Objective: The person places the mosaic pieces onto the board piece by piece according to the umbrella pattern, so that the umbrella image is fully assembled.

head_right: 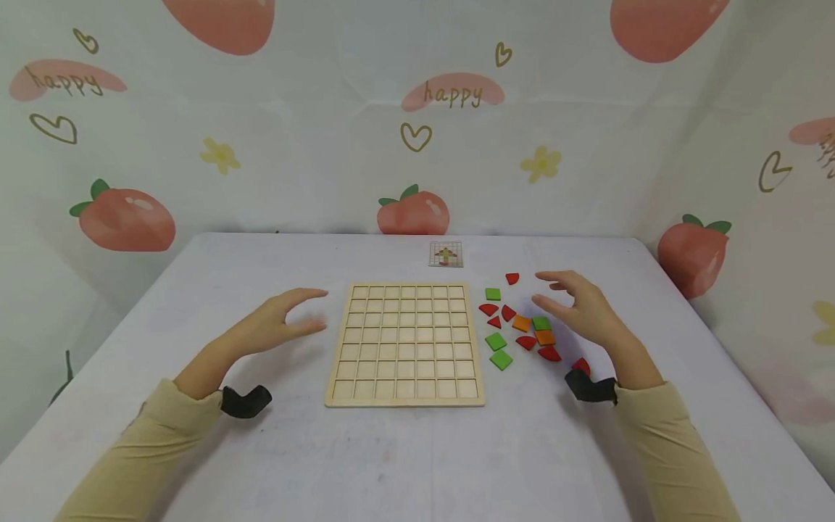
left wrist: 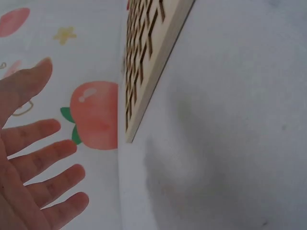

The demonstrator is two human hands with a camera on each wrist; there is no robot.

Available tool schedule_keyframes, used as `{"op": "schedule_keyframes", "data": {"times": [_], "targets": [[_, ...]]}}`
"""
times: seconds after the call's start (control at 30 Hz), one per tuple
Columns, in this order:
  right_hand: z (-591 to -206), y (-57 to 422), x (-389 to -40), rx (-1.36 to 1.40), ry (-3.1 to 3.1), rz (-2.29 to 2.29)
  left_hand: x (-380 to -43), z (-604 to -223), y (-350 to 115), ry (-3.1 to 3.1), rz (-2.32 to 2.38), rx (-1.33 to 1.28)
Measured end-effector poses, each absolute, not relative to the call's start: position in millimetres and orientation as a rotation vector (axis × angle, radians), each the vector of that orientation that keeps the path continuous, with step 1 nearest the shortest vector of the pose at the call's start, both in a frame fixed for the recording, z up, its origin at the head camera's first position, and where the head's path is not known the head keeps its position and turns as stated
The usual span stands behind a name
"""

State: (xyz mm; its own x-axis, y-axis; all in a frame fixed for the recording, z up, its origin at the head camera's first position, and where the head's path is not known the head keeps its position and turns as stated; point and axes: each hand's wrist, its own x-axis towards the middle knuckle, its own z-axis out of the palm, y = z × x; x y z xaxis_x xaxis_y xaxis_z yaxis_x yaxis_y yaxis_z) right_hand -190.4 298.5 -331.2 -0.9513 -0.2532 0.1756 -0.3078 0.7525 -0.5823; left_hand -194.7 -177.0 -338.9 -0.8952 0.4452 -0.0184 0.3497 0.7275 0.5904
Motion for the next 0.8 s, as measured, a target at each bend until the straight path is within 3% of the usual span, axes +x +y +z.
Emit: {"op": "schedule_keyframes", "data": {"times": [0.8], "targets": [[-358.5, 264.2, -219.8, 0.477, -3.178, 0.972, -195.6, -360.0, -156.6, 2.605, 0.728, 0.829]]}}
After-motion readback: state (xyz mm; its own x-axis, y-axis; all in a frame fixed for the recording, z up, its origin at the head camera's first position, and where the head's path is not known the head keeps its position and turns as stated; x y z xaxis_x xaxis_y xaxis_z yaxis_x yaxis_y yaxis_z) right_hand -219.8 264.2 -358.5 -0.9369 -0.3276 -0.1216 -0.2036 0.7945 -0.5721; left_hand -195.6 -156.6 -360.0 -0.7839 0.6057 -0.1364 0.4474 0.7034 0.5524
